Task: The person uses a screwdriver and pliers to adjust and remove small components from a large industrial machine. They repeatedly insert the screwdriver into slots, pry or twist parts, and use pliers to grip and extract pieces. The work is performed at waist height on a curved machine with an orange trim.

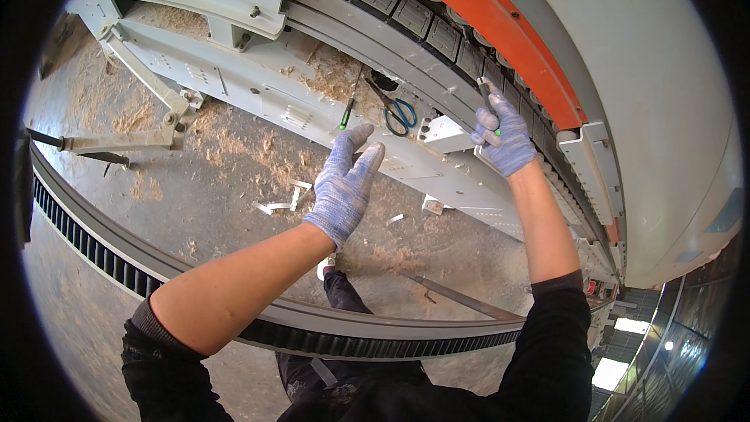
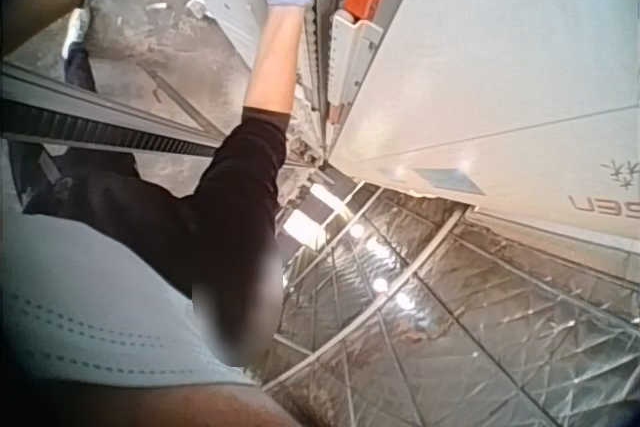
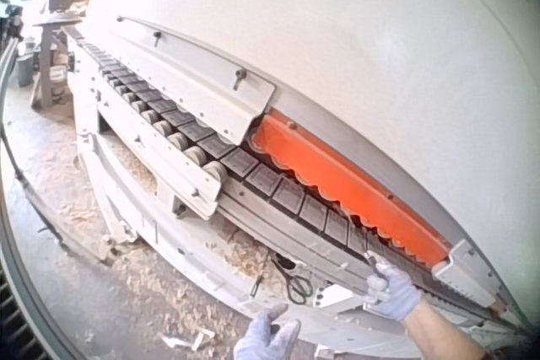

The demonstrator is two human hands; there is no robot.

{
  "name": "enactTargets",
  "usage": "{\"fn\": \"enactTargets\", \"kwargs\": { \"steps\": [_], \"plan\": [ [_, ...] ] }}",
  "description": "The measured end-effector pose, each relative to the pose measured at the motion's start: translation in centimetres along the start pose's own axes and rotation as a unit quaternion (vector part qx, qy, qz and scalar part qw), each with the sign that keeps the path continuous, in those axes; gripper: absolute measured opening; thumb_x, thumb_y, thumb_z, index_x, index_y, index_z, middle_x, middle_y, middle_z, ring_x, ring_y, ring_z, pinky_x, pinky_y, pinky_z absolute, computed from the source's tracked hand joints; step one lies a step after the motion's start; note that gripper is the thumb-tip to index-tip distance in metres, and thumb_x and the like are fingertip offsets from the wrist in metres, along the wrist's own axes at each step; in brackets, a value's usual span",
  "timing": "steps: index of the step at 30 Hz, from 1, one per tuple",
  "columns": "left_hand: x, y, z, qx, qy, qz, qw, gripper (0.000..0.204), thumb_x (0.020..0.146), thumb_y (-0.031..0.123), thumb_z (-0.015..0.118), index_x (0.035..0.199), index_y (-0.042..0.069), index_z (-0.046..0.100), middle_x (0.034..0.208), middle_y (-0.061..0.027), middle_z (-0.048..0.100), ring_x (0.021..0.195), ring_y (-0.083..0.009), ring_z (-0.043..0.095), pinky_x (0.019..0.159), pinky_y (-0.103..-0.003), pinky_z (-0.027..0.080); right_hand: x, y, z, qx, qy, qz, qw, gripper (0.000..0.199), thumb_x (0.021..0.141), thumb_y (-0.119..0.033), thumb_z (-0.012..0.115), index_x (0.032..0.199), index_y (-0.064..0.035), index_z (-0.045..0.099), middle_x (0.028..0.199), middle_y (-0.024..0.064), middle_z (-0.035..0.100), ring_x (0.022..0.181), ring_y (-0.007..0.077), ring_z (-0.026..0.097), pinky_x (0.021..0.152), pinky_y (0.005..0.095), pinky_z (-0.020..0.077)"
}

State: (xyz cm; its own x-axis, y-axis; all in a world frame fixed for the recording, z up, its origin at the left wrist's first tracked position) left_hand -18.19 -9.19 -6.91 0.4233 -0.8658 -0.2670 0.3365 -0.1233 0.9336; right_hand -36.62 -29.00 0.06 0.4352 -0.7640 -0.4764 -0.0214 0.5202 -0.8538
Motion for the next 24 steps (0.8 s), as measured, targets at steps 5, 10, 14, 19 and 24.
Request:
{"fn": "enactTargets", "kwargs": {
  "steps": [5, 10, 14, 19, 24],
  "plan": [
    [0.0, -0.3, 0.0, 0.006, 0.007, 0.008, 1.000, 0.043, 0.093, 0.036, 0.059, 0.130, 0.014, 0.052, 0.124, -0.0160, 0.061, 0.109, -0.0320, 0.061, 0.094, -0.041, 0.047, 0.1, -0.1, -1.3, 0.000, -0.001, 0.005, 1.000, 0.025, 0.102, -0.028, 0.045, 0.124, -0.0274, 0.056, 0.053, -0.0054, 0.038, 0.035, 0.0092, 0.031, 0.051, 0.0297, 0.0371],
    [0.0, -0.4, -0.1, -0.003, 0.007, 0.010, 1.000, 0.044, 0.093, 0.035, 0.060, 0.130, 0.013, 0.052, 0.123, -0.0159, 0.061, 0.108, -0.0313, 0.061, 0.094, -0.041, 0.047, 0.3, 0.1, -2.0, 0.027, -0.065, 0.003, 0.998, 0.024, 0.102, -0.029, 0.043, 0.120, -0.0258, 0.059, 0.053, -0.0061, 0.034, 0.036, 0.0087, 0.029, 0.052, 0.0289, 0.0341],
    [0.1, 0.1, -0.2, 0.008, 0.006, 0.025, 1.000, 0.045, 0.092, 0.036, 0.060, 0.130, 0.013, 0.051, 0.124, -0.0159, 0.060, 0.109, -0.0314, 0.061, 0.094, -0.041, 0.047, 0.9, 0.9, -2.6, 0.088, -0.110, 0.025, 0.990, 0.025, 0.102, -0.029, 0.043, 0.121, -0.0239, 0.059, 0.053, -0.0067, 0.032, 0.036, 0.0088, 0.029, 0.054, 0.0293, 0.0343],
    [0.0, 0.3, -0.1, -0.015, -0.014, -0.006, 1.000, 0.043, 0.097, 0.023, 0.059, 0.134, 0.004, 0.048, 0.127, -0.0130, 0.055, 0.113, -0.0193, 0.053, 0.101, -0.033, 0.042, 1.3, 1.5, -2.6, 0.137, -0.148, 0.039, 0.979, 0.026, 0.102, -0.030, 0.042, 0.120, -0.0231, 0.059, 0.052, -0.0071, 0.029, 0.036, 0.0091, 0.028, 0.056, 0.0292, 0.0346],
    [0.1, 0.7, -0.4, 0.011, -0.005, 0.000, 1.000, 0.044, 0.094, 0.031, 0.060, 0.132, 0.010, 0.050, 0.129, -0.0141, 0.057, 0.113, -0.0273, 0.058, 0.097, -0.038, 0.045, 1.5, 1.9, -2.5, 0.119, -0.153, -0.003, 0.981, 0.023, 0.102, -0.031, 0.042, 0.112, -0.0214, 0.060, 0.051, -0.0071, 0.030, 0.036, 0.0099, 0.028, 0.055, 0.0296, 0.0346]
  ]
}}
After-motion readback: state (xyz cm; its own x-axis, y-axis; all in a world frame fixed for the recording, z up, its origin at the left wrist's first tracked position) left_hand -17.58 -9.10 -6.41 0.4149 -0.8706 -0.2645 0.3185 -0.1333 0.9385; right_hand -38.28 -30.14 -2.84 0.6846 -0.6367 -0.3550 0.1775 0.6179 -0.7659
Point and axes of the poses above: each hand's wrist, its own x-axis towards the middle knuckle, its own z-axis out of the palm, y = z × x, the point moved 9 cm from there along x, towards the middle knuckle
